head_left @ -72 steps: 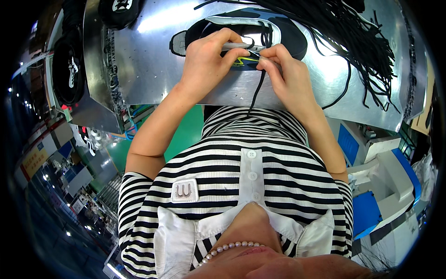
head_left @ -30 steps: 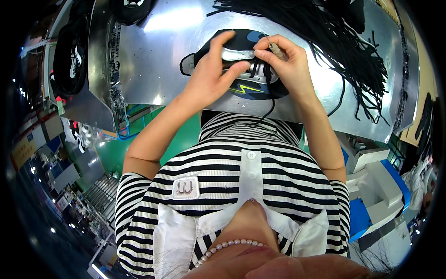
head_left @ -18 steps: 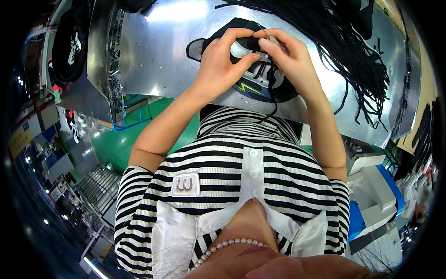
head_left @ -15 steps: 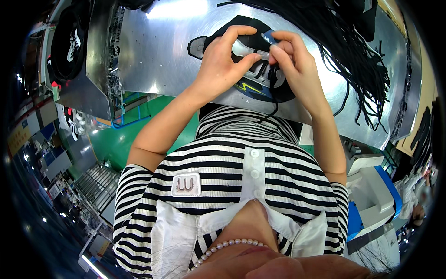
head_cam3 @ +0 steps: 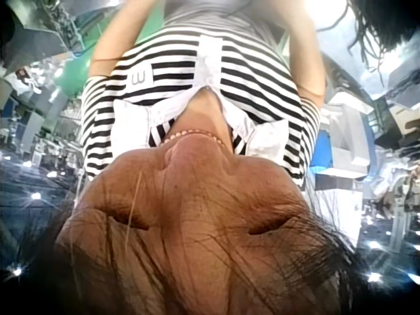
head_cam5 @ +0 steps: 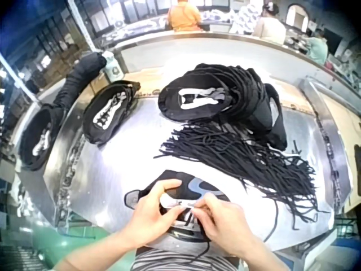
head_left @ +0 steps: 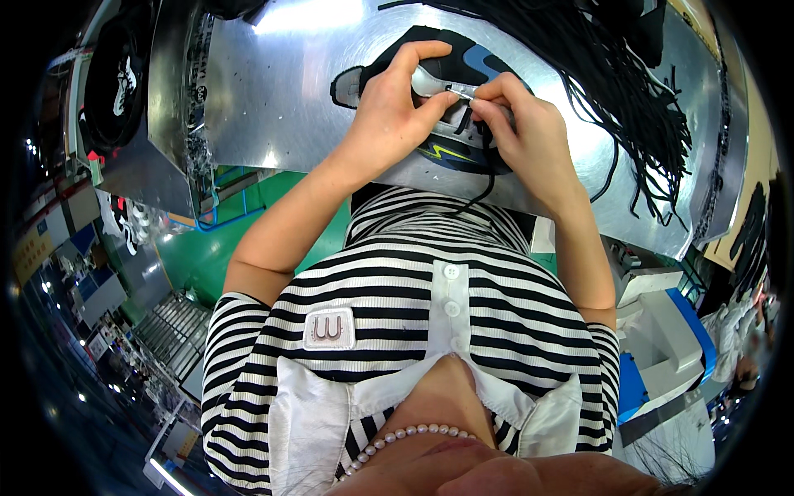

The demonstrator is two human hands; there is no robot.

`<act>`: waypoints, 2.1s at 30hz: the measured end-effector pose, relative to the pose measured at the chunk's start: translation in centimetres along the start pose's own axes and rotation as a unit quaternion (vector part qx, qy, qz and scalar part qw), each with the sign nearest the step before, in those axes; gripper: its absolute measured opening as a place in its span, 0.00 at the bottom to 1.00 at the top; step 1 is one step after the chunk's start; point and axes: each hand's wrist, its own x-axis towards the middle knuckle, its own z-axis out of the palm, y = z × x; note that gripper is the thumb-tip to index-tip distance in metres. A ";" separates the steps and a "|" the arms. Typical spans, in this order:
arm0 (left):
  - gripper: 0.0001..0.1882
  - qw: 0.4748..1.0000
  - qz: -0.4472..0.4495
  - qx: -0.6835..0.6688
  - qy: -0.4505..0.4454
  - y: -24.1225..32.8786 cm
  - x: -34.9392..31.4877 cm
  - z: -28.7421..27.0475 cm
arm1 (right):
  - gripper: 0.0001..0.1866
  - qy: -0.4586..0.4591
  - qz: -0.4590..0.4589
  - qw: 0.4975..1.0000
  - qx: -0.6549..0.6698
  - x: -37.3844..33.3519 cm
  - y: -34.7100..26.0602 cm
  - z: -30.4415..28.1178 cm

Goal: The person laces a sneaker by threading black laces through the eyelets by hand and pulling them through.

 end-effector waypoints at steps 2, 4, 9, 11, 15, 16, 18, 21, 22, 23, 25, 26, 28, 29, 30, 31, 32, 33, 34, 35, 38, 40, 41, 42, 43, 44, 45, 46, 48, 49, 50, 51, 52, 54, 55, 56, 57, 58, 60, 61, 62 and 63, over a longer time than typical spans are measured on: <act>0.26 0.999 0.020 0.026 -0.016 0.5 -0.4 0.2 | 0.08 0.002 -0.010 1.000 -0.022 0.2 0.1 0.2; 0.26 0.996 0.059 0.061 -0.031 0.6 -0.9 0.4 | 0.10 0.026 -0.025 0.999 -0.034 0.4 0.2 0.8; 0.25 0.995 0.017 0.087 -0.045 0.5 -0.5 0.6 | 0.11 0.012 -0.050 0.991 -0.124 0.9 0.4 1.3; 0.25 0.997 -0.020 -0.071 -0.033 -0.9 0.7 0.0 | 0.11 0.019 -0.014 0.995 -0.099 0.1 0.2 -0.9; 0.27 0.998 0.034 -0.044 0.012 -1.0 1.9 -0.5 | 0.10 0.124 0.060 0.990 0.013 -0.6 1.8 -2.5; 0.28 0.998 0.054 -0.031 0.018 -0.6 2.1 -0.1 | 0.10 0.171 0.018 0.983 0.069 -0.5 3.8 -1.2; 0.29 0.997 0.056 -0.038 0.048 -0.1 2.2 0.4 | 0.11 0.190 0.060 0.980 0.020 -0.4 4.0 0.2; 0.28 0.995 0.043 -0.054 0.066 0.6 2.1 1.0 | 0.09 0.205 0.041 0.978 -0.009 -0.1 3.4 0.6; 0.27 0.992 0.011 -0.118 0.034 1.1 2.3 0.7 | 0.09 0.209 0.042 0.977 -0.024 0.0 3.4 0.7; 0.27 0.983 -0.021 -0.181 0.002 1.4 2.4 -0.1 | 0.09 0.212 0.043 0.976 -0.040 0.1 3.4 0.7; 0.27 0.950 -0.043 -0.303 -0.066 0.5 2.9 -2.3 | 0.09 0.196 0.059 0.978 -0.041 0.2 3.2 0.5; 0.27 0.942 -0.049 -0.324 -0.073 0.0 2.9 -2.4 | 0.09 0.188 0.067 0.979 -0.042 0.2 3.1 0.5; 0.26 0.926 -0.063 -0.363 -0.085 -0.3 2.9 -2.8 | 0.10 0.204 0.067 0.976 -0.035 0.2 3.2 0.6; 0.24 0.918 -0.041 -0.375 -0.125 -1.1 3.1 -3.5 | 0.11 0.211 0.067 0.975 -0.031 0.2 3.2 0.7; 0.24 0.963 -0.027 -0.249 -0.096 -0.7 2.9 -3.3 | 0.11 0.214 0.066 0.974 -0.037 0.3 3.3 0.7; 0.24 0.990 -0.013 -0.121 -0.065 0.3 2.2 -3.1 | 0.11 0.216 0.065 0.973 -0.043 0.5 3.4 0.5; 0.24 0.999 0.002 0.009 -0.033 1.6 1.3 -2.8 | 0.11 0.217 0.065 0.973 -0.050 0.6 3.5 0.3; 0.25 0.977 0.094 0.190 -0.012 2.8 0.0 -2.5 | 0.11 0.243 0.056 0.968 0.003 0.6 4.2 0.2; 0.25 0.939 0.160 0.305 -0.001 3.6 -1.2 -2.3 | 0.10 0.261 0.041 0.963 0.063 0.7 4.7 0.4; 0.24 0.913 0.199 0.356 -0.001 4.0 -1.4 -1.7 | 0.10 0.277 0.027 0.953 0.122 0.7 5.0 0.4; 0.18 0.869 0.273 0.412 0.041 3.8 -0.1 0.7 | 0.11 0.231 0.095 0.963 0.099 -1.2 2.1 -0.5; 0.14 0.882 0.226 0.413 0.033 2.3 1.0 1.5 | 0.15 0.169 0.098 0.980 -0.020 -3.0 1.8 0.0; 0.13 0.885 0.231 0.404 0.034 2.0 1.2 1.6 | 0.14 0.168 0.082 0.980 -0.062 -3.2 2.0 0.8; 0.13 0.888 0.237 0.393 0.029 1.9 1.4 1.8 | 0.14 0.169 0.071 0.977 -0.106 -3.6 2.2 1.6; 0.12 0.891 0.244 0.382 0.024 1.9 1.6 2.0 | 0.11 0.162 0.075 0.975 -0.134 -3.4 2.4 2.0; 0.12 0.890 0.244 0.385 0.031 2.0 1.9 2.1 | 0.11 0.181 0.067 0.975 -0.109 -3.0 2.8 1.8; 0.13 0.887 0.242 0.392 0.038 1.9 2.0 1.9 | 0.10 0.198 0.057 0.975 -0.081 -2.3 3.1 1.7; 0.13 0.884 0.240 0.399 0.046 1.8 2.2 1.8 | 0.09 0.215 0.048 0.974 -0.052 -1.9 2.9 1.6; 0.15 0.883 0.220 0.414 0.022 1.8 2.5 1.8 | 0.06 0.224 0.050 0.970 0.077 -1.6 2.8 0.1; 0.15 0.877 0.202 0.435 0.000 2.0 2.6 1.9 | 0.06 0.176 0.096 0.957 0.209 -1.7 2.7 -0.3; 0.15 0.871 0.184 0.455 -0.021 2.1 2.6 1.9 | 0.06 0.123 0.140 0.923 0.336 -2.0 2.4 -0.5; 0.14 0.877 0.193 0.439 -0.010 1.6 3.1 1.7 | 0.06 0.072 0.146 0.963 0.216 -2.7 1.3 -0.7; 0.13 0.896 0.184 0.403 0.004 1.6 3.6 1.5 | 0.07 0.022 0.146 0.985 0.090 -3.7 0.1 -1.0; 0.12 0.929 0.163 0.330 0.035 1.3 4.3 1.0 | 0.08 -0.029 -0.094 0.991 -0.094 -6.4 -0.4 0.1; 0.11 0.926 0.170 0.333 0.048 1.3 4.6 0.7 | 0.09 -0.087 -0.107 0.988 -0.074 -7.3 -1.0 0.2; 0.11 0.927 0.160 0.336 0.051 1.4 4.5 0.5 | 0.09 -0.145 -0.119 0.981 -0.055 -7.6 -1.2 0.1; 0.11 0.927 0.153 0.338 0.053 1.8 4.5 0.4 | 0.08 -0.097 -0.108 0.989 -0.034 -7.7 -0.5 0.1; 0.11 0.927 0.145 0.341 0.056 2.2 4.3 0.2 | 0.07 -0.050 -0.099 0.994 -0.011 -7.9 0.7 0.3; 0.11 0.932 0.185 0.308 0.055 2.7 3.7 0.0 | 0.05 0.039 -0.010 0.995 0.095 -6.6 1.4 0.1; 0.11 0.933 0.214 0.285 0.052 2.8 3.4 -0.1 | 0.05 0.080 0.070 0.978 0.177 -5.0 1.4 -0.3; 0.12 0.932 0.244 0.263 0.049 3.0 2.9 -0.1 | 0.05 0.120 0.148 0.947 0.257 -3.6 1.5 -0.3; 0.11 0.945 0.223 0.237 0.025 4.0 2.1 0.1 | 0.07 0.122 0.136 0.949 0.255 -2.5 1.7 -0.1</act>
